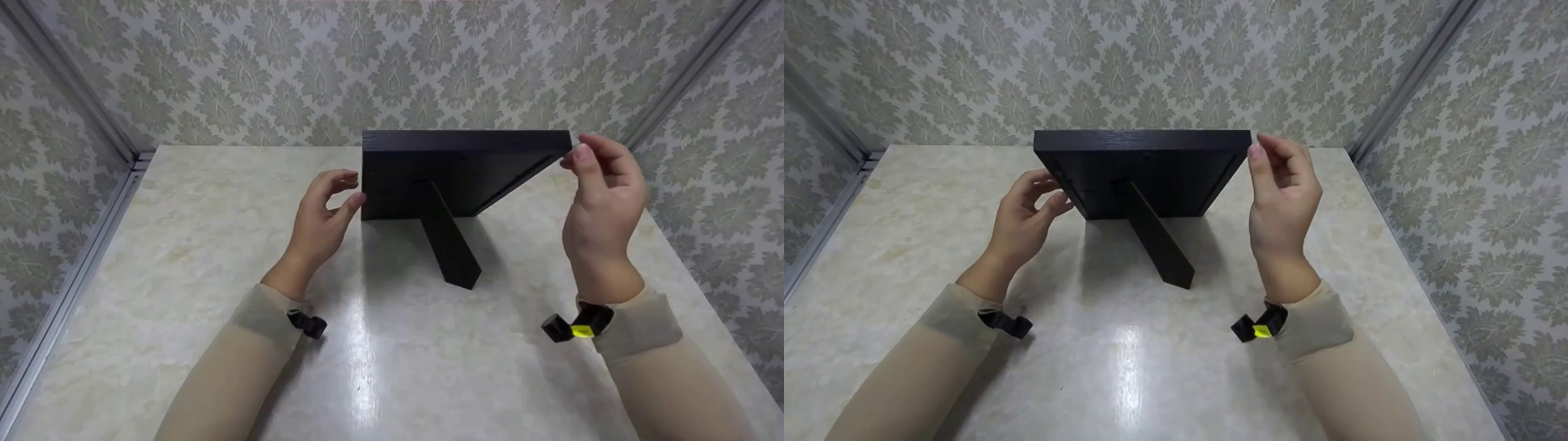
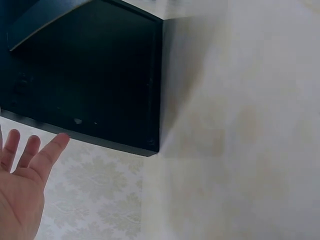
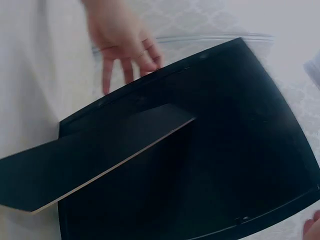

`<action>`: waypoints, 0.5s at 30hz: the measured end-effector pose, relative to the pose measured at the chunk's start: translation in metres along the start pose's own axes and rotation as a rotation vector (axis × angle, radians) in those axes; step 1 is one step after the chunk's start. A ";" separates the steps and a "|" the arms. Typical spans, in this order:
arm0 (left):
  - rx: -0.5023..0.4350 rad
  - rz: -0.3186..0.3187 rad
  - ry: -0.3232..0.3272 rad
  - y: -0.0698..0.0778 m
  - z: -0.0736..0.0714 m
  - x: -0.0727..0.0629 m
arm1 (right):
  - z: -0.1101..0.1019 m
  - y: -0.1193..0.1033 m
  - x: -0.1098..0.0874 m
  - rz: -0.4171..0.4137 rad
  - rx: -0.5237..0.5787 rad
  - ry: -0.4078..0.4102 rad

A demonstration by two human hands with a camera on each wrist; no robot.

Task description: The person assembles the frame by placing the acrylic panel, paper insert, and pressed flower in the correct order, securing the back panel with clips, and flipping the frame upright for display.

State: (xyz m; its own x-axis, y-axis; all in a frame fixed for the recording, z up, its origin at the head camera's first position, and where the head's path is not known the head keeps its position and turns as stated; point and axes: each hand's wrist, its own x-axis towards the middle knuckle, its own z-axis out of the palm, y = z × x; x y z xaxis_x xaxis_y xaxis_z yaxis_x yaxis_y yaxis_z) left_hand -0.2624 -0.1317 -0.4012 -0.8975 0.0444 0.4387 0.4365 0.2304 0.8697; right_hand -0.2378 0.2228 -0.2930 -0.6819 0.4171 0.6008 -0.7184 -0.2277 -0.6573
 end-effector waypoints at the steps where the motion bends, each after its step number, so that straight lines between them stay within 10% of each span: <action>1: -0.007 0.004 -0.001 0.001 0.000 0.001 | 0.001 -0.002 0.003 0.042 0.043 -0.007; 15: -0.041 0.026 -0.005 0.018 0.000 -0.004 | 0.001 0.002 0.019 0.238 0.076 0.004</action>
State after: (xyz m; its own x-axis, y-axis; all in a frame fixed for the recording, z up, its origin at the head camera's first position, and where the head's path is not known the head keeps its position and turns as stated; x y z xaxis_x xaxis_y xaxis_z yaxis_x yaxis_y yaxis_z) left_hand -0.2507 -0.1275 -0.3875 -0.8861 0.0548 0.4603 0.4618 0.1895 0.8665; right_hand -0.2520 0.2293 -0.2822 -0.8326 0.3473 0.4315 -0.5462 -0.3850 -0.7440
